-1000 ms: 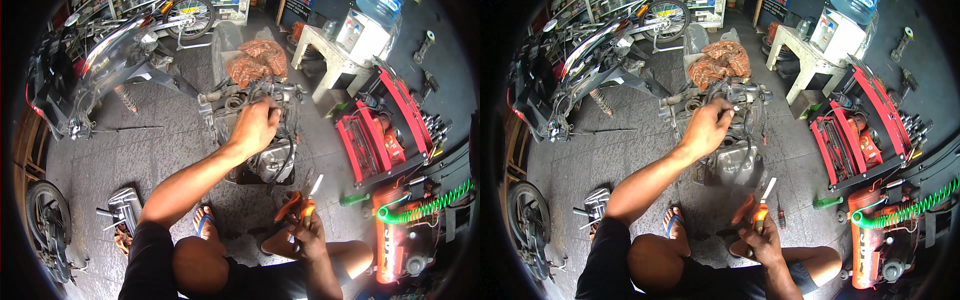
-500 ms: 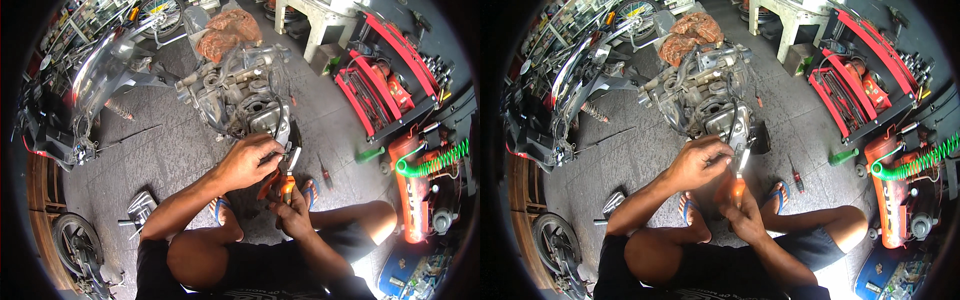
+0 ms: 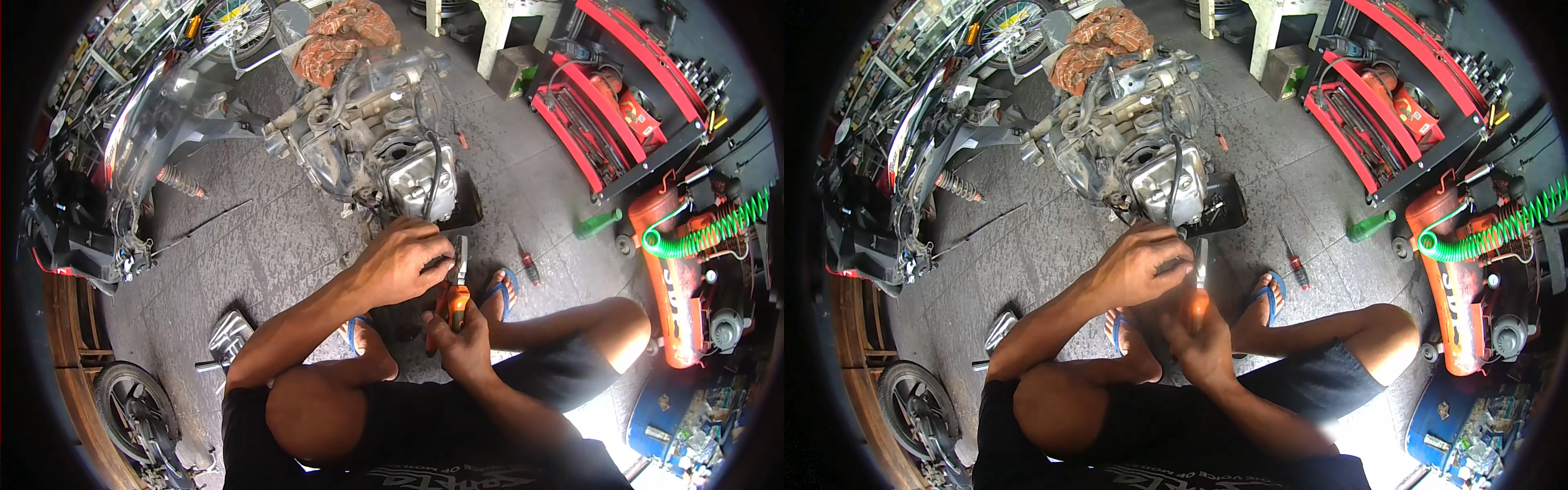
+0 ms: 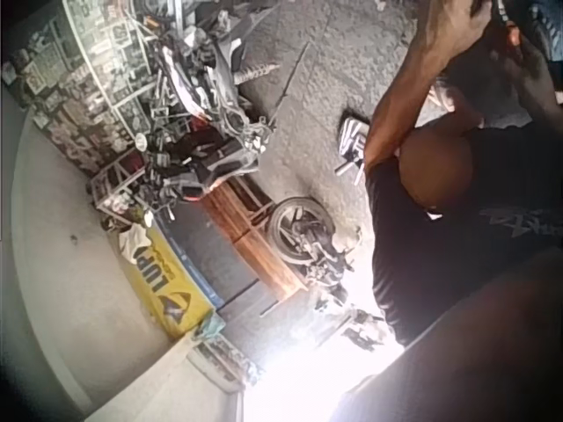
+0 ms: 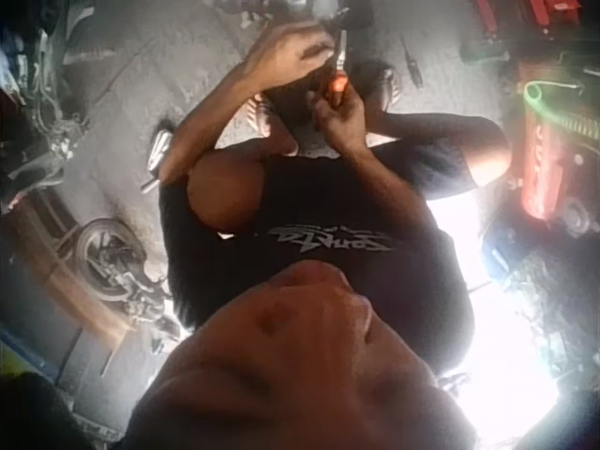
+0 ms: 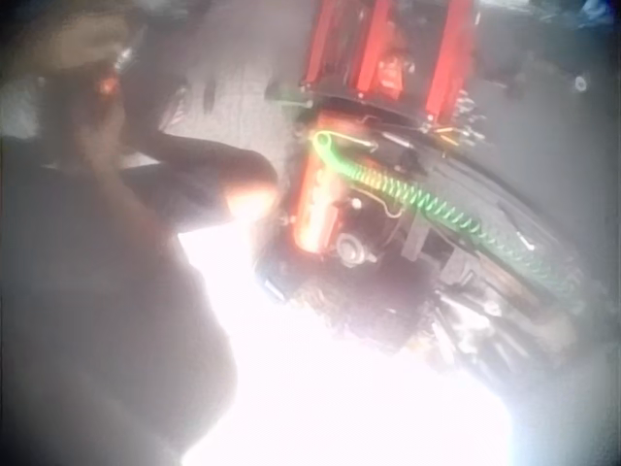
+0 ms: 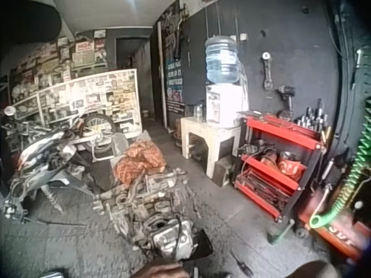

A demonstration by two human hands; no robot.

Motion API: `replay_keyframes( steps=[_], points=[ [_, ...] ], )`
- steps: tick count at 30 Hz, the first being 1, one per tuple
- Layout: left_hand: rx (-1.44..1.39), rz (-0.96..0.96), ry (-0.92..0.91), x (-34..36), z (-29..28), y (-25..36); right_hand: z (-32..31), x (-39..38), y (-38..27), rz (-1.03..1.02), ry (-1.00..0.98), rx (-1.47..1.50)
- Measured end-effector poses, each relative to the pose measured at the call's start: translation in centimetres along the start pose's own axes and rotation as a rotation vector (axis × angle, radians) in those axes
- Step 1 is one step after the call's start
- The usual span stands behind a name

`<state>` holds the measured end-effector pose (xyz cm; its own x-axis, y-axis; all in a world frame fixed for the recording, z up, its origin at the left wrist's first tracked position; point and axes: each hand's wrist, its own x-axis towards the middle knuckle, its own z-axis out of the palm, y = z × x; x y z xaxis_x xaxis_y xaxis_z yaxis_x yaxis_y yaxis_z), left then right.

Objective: The person works on a motorcycle engine, first picking up a T-handle wrench from a metal tray and then using it to manipulate components on the engine block. The person also uses pliers to handle a wire near the engine and picks up several small fasteners by hand from the tray.

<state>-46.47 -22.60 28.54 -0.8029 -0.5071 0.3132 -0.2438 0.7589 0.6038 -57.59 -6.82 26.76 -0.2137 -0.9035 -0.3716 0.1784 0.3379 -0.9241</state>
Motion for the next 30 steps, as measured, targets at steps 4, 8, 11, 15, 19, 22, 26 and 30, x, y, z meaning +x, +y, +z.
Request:
replay_keyframes(
  steps=[4, 8, 11, 15, 19, 22, 26, 30],
  points=[
    [0.057, 0.055, -0.03, -0.4, 0.9, -0.3, -0.1, -0.2, 0.8, 0.108, 0.009, 0.043],
    [0.073, 0.086, -0.057, -0.9, 1.4, -0.8, -0.7, 0.3, 3.5, 0.208, -0.012, 0.206],
    [0.035, 0.068, -0.009, -0.7, 1.0, -0.5, -0.8, 0.4, 3.6, 0.389, -0.007, 0.467],
    [-0.054, 0.015, 0.106, -0.2, 0.6, -0.2, -1.1, -0.2, 4.8, 0.36, 0.036, 0.414],
    [-0.131, -0.077, 0.147, -0.3, -0.2, -0.1, -1.5, -0.4, 3.1, 0.114, -0.117, 0.503],
    [-0.159, -0.123, 0.193, -0.7, -0.6, -0.2, -1.9, 0.2, 1.5, 0.027, -0.261, 0.594],
    [-0.149, -0.108, 0.246, -0.3, -1.4, -0.1, -2.8, 0.9, -0.4, -0.018, -0.381, 0.613],
    [-0.147, -0.135, 0.233, -0.1, -2.2, 0.2, -2.8, 1.7, -1.5, -0.019, -0.366, 0.44]
  ],
)
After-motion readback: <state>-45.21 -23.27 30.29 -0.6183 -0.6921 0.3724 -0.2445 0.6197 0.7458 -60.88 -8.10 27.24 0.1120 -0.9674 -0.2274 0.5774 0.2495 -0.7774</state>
